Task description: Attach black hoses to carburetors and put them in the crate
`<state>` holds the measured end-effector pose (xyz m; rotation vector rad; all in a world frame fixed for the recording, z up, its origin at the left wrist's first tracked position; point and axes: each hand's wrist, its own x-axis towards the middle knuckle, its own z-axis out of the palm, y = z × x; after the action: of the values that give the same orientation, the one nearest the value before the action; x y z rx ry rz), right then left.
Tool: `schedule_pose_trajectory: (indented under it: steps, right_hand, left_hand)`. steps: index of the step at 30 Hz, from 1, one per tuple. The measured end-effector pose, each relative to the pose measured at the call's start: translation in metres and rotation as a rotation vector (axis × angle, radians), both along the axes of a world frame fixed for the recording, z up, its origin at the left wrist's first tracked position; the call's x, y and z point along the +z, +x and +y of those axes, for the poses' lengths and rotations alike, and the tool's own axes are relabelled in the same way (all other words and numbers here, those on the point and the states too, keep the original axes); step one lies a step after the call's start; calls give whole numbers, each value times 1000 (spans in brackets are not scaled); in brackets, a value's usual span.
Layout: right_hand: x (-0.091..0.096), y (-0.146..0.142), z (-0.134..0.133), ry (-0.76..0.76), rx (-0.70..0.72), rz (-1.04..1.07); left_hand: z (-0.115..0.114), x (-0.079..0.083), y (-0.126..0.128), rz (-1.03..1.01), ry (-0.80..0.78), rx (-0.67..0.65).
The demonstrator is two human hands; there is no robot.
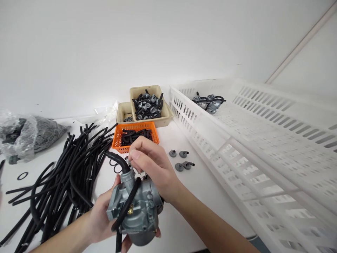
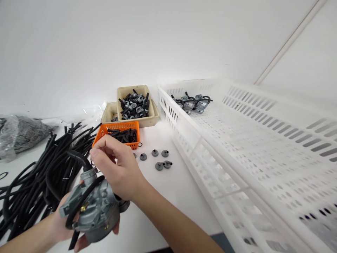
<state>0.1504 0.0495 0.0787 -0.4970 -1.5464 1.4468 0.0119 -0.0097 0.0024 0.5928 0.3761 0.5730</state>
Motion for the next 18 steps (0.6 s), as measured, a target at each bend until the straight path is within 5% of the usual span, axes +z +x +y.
schedule_pose_trajectory:
  steps: [11,18]
  right_hand:
    - [-3,2,3,80,46,-61]
    - [-4,6,10,211,212,-118]
  left_hand:
    - [0,3,1,60,7,48]
    - [-2,1,0,79,4,59]
